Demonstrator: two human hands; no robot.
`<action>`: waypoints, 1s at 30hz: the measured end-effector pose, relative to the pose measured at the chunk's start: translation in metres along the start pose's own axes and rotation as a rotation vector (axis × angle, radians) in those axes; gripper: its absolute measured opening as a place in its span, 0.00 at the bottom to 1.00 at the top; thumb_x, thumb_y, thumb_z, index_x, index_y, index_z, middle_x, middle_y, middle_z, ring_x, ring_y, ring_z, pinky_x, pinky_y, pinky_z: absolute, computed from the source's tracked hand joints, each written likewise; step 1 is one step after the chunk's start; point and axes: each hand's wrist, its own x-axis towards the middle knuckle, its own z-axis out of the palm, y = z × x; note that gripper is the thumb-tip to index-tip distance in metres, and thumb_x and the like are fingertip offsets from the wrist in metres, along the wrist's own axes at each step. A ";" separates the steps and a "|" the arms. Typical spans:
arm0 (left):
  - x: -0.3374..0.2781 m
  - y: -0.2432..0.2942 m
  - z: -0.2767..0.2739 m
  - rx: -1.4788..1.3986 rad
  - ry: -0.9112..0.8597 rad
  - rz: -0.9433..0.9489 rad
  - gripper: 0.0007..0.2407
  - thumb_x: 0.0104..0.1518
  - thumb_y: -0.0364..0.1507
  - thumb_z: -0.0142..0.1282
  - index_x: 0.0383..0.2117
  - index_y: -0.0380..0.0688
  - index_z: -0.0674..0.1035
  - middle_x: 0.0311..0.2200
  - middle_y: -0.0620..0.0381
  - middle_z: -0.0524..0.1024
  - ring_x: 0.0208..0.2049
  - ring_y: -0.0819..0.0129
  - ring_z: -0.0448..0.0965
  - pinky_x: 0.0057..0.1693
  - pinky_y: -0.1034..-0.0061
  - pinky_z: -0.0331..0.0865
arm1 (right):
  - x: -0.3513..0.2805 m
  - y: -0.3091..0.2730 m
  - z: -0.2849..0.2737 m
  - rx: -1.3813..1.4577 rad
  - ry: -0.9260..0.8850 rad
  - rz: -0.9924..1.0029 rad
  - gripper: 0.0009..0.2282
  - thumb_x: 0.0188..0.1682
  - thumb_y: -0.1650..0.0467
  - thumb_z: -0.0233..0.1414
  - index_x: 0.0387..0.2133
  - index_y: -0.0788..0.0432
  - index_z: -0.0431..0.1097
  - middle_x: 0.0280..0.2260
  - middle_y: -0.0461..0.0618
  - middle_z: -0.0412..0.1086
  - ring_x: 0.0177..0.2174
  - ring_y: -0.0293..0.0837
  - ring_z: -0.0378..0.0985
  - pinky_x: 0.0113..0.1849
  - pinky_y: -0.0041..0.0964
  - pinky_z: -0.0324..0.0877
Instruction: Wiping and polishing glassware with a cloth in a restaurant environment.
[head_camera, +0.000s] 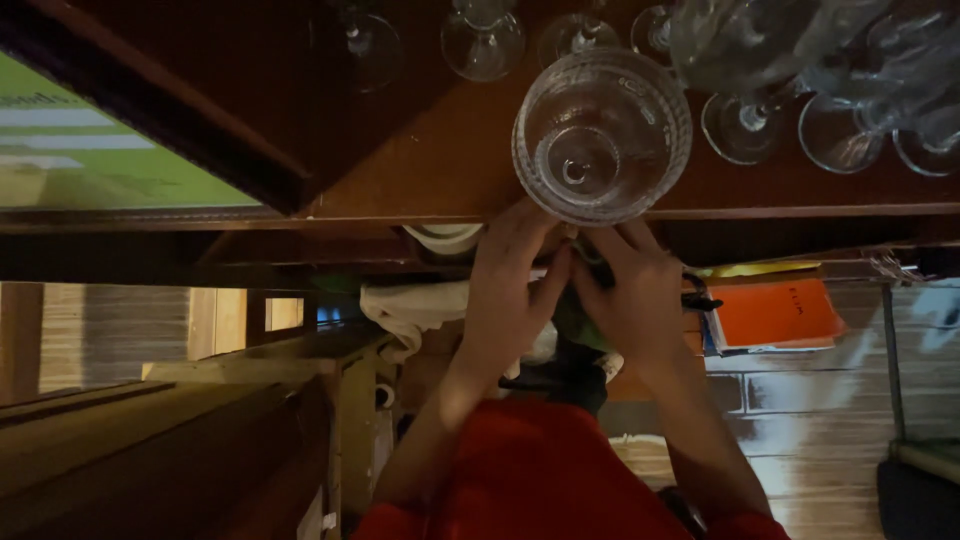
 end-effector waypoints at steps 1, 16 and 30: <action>0.003 0.001 0.000 0.002 0.002 0.000 0.20 0.64 0.22 0.58 0.62 0.45 0.70 0.61 0.47 0.70 0.61 0.47 0.72 0.63 0.56 0.71 | 0.003 -0.002 0.000 0.002 0.000 -0.003 0.19 0.44 0.76 0.61 0.51 0.60 0.73 0.51 0.60 0.72 0.40 0.61 0.81 0.37 0.46 0.77; 0.003 0.008 0.000 -0.073 0.090 -0.003 0.12 0.63 0.21 0.57 0.52 0.44 0.76 0.57 0.52 0.76 0.62 0.52 0.73 0.66 0.62 0.66 | 0.005 -0.002 -0.006 0.027 -0.005 0.014 0.22 0.43 0.76 0.62 0.55 0.58 0.72 0.56 0.60 0.66 0.47 0.58 0.80 0.43 0.45 0.77; -0.009 0.017 0.017 -0.155 0.112 -0.107 0.10 0.67 0.23 0.57 0.52 0.42 0.77 0.51 0.51 0.77 0.54 0.59 0.79 0.65 0.63 0.73 | -0.004 0.000 -0.021 0.104 -0.031 0.012 0.21 0.43 0.77 0.60 0.53 0.59 0.71 0.53 0.62 0.68 0.46 0.59 0.78 0.40 0.45 0.76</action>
